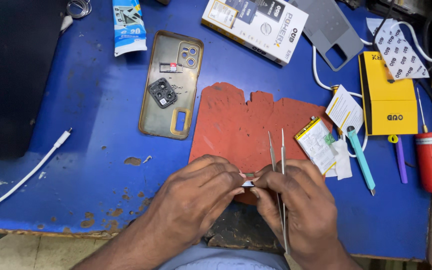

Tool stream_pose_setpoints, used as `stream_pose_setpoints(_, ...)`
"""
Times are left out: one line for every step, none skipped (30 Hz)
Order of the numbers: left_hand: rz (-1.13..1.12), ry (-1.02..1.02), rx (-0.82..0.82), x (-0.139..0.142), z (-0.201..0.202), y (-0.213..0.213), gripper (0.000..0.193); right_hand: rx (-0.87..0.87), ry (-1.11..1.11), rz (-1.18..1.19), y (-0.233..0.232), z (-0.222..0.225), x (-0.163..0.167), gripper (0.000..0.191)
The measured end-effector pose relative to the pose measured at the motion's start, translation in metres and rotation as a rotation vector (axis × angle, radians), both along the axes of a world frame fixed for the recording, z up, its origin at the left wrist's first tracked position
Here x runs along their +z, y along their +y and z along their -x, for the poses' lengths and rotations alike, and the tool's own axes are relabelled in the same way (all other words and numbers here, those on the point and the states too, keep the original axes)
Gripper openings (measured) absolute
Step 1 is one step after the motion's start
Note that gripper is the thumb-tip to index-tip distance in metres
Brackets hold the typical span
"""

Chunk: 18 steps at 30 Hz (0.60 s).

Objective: The person cleans the battery area of a disassembled smartphone with a cloth, then places the back cover onto the phone and presses the edges to secure it. They use tweezers to adjust internal components and inspect the device.

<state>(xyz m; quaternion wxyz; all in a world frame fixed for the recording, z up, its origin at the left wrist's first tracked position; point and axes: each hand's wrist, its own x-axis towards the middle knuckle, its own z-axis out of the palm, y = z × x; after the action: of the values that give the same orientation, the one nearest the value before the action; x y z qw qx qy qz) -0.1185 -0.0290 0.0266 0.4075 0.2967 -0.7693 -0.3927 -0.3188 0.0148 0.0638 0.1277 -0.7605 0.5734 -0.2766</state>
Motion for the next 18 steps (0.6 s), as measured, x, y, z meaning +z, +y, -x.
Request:
stream_pose_setpoints(0.008,0.003,0.004,-0.0001,0.0002,0.0002,0.02,0.004,0.008,0.013,0.0008,-0.0005,-0.0007,0.025)
stream_pose_setpoints(0.017,0.006,0.009,-0.0001,-0.0001,0.0004,0.02,0.009,0.016,0.026,0.0012,-0.0009,-0.0014,0.026)
stream_pose_setpoints(0.013,0.014,0.007,-0.0001,-0.001,0.001,0.02,0.008,0.02,0.037,0.0018,-0.001,-0.0017,0.027)
stream_pose_setpoints(0.009,0.021,0.004,-0.0003,-0.0019,0.001,0.02,0.006,0.024,0.047,0.0023,-0.001,-0.0018,0.028)
stream_pose_setpoints(0.005,0.028,0.0,-0.0005,-0.0024,0.0009,0.02,0.004,0.028,0.058,0.0027,-0.001,-0.0018,0.029)
stream_pose_setpoints(0.006,0.025,-0.001,-0.0007,-0.0025,0.0007,0.019,0.019,0.033,0.088,0.0028,-0.001,-0.0021,0.03)
stream_pose_setpoints(0.007,0.023,-0.001,-0.001,-0.0022,0.0002,0.018,0.036,0.038,0.117,0.0025,-0.0009,-0.0027,0.031)
stream_pose_setpoints(0.008,0.02,-0.003,-0.001,-0.0019,-0.0003,0.017,0.051,0.044,0.148,0.0022,-0.0007,-0.0032,0.033)
stream_pose_setpoints(0.014,0.022,-0.005,-0.0007,-0.0017,-0.001,0.016,0.066,0.049,0.155,0.0022,-0.0002,-0.0034,0.034)
stream_pose_setpoints(0.018,0.023,-0.005,-0.0004,-0.0017,-0.0013,0.016,0.083,0.054,0.161,0.0024,0.0002,-0.0035,0.034)
stream_pose_setpoints(0.02,0.024,-0.006,-0.0004,-0.0016,-0.001,0.015,0.099,0.058,0.165,0.0029,0.0002,-0.0039,0.035)
stream_pose_setpoints(0.018,0.023,-0.005,-0.0007,-0.0015,-0.0009,0.015,0.101,0.065,0.165,0.0032,0.0,-0.0044,0.036)
stream_pose_setpoints(0.017,0.022,-0.003,-0.0011,-0.0011,-0.0012,0.015,0.102,0.072,0.165,0.0032,-0.0003,-0.0051,0.036)
stream_pose_setpoints(0.015,0.02,0.0,-0.0018,-0.0012,-0.0011,0.015,0.106,0.078,0.165,0.0031,-0.0006,-0.0058,0.036)
stream_pose_setpoints(0.009,0.02,-0.003,-0.0021,-0.002,-0.0009,0.014,0.114,0.085,0.161,0.0031,-0.001,-0.006,0.037)
stream_pose_setpoints(0.004,0.02,-0.008,-0.002,-0.0029,-0.0009,0.014,0.119,0.092,0.157,0.0031,-0.0012,-0.006,0.037)
stream_pose_setpoints(0.003,0.021,-0.017,-0.0012,-0.0029,-0.0013,0.013,0.121,0.101,0.158,0.0031,-0.001,-0.0053,0.037)
stream_pose_setpoints(0.006,0.024,-0.012,0.0001,-0.002,-0.0023,0.013,0.122,0.101,0.16,0.0024,-0.0003,-0.0045,0.037)
